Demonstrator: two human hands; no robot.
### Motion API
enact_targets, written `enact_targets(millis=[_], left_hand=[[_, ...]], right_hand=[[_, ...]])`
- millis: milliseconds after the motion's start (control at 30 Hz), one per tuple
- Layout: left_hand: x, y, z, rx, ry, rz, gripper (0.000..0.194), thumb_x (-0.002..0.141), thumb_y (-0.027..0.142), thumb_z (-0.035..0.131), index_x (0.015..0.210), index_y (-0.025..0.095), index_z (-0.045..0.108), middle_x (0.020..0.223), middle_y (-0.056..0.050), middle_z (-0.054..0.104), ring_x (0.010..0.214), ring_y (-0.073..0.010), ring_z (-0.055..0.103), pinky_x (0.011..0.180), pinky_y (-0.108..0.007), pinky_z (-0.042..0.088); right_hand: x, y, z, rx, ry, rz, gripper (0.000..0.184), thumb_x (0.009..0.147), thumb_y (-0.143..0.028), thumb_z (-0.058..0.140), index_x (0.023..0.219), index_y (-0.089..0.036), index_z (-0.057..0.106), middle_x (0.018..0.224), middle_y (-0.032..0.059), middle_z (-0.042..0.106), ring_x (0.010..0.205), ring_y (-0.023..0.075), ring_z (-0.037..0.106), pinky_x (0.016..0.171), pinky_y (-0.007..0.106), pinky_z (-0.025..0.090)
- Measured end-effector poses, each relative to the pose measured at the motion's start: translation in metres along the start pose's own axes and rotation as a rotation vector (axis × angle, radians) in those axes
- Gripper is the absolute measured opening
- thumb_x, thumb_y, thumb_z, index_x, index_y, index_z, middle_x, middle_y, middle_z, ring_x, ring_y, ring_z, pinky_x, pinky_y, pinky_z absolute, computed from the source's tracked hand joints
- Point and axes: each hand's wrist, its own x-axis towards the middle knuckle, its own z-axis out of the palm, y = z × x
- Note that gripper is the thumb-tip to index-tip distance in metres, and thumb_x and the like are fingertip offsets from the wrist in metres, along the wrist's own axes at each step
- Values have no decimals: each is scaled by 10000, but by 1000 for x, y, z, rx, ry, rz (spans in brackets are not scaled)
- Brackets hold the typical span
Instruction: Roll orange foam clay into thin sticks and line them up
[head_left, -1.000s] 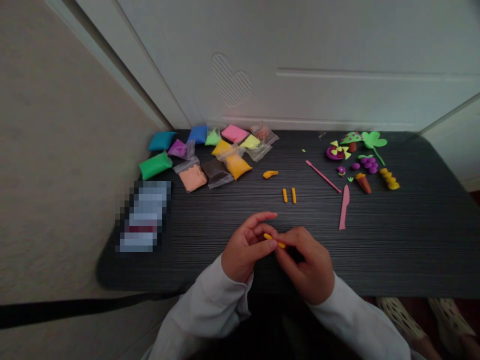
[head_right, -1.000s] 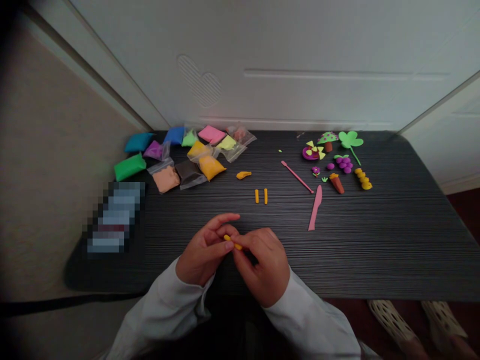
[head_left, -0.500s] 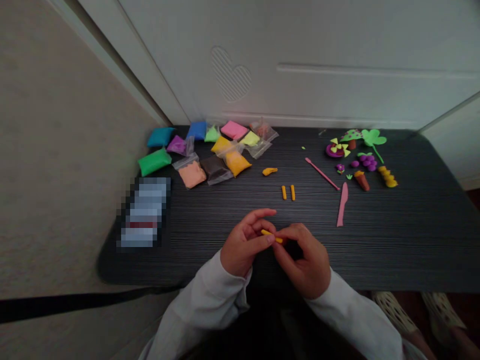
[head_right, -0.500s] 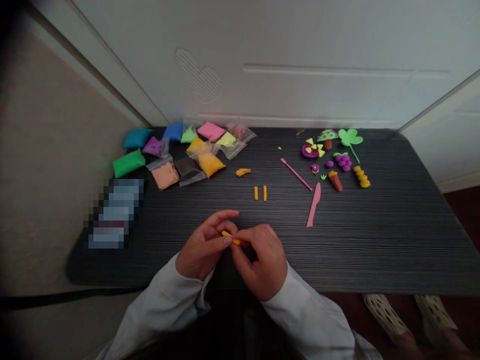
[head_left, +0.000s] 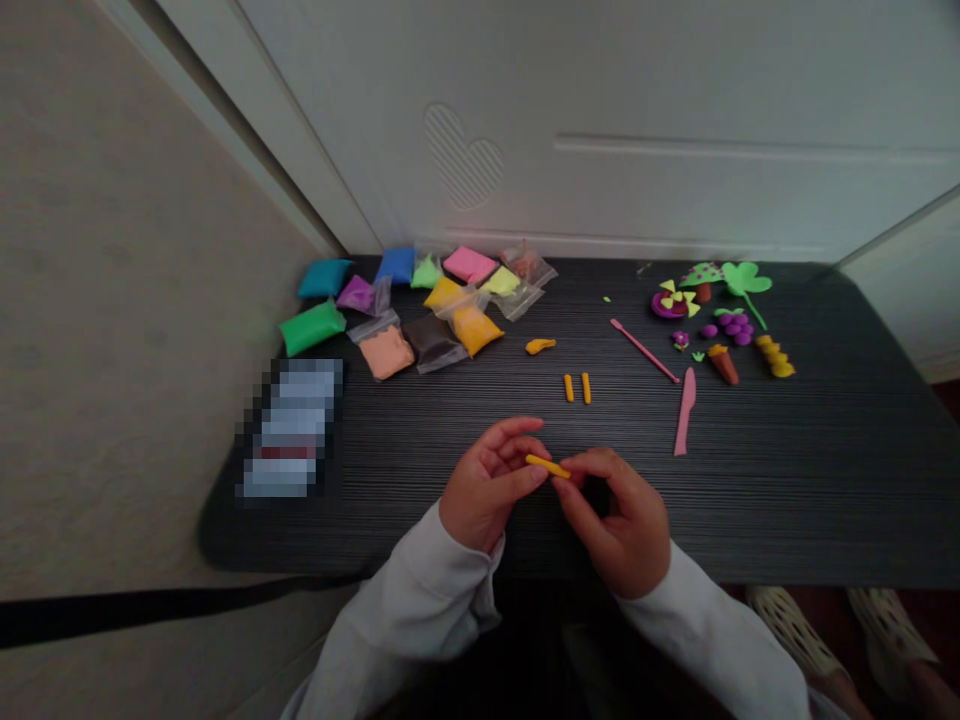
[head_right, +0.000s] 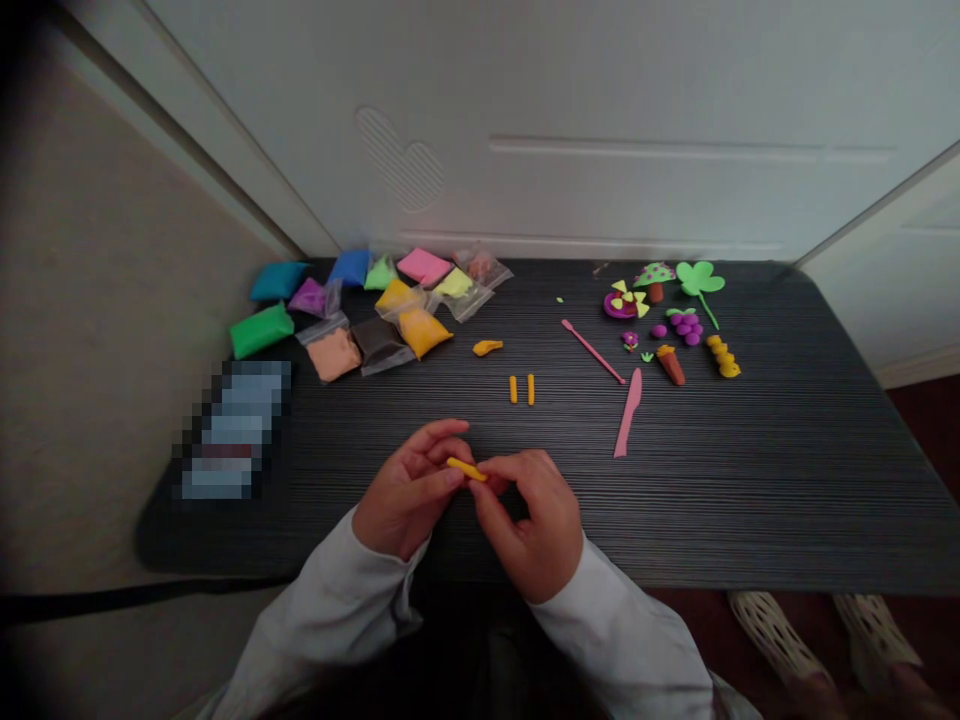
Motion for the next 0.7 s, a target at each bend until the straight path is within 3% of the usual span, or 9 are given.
enact_targets(millis=[167, 700], left_hand=[[0, 1, 0, -5, 1, -11, 368, 589, 114, 689, 936, 182, 586, 722, 15, 599, 658, -85, 558, 652, -220, 406], [1, 2, -2, -55, 29, -31, 292, 603, 113, 677, 881, 169, 608, 710, 8, 608, 635, -75, 555, 653, -218, 419]], right_hand=[[-1, 2, 1, 3, 24, -5, 273, 720, -116, 577, 970, -210, 520, 714, -11, 563, 685, 118, 532, 662, 296, 448], [0, 0, -1, -6, -2, -4, 207, 724, -100, 562, 900, -206, 540, 722, -5, 568, 690, 121, 527, 659, 301, 434]])
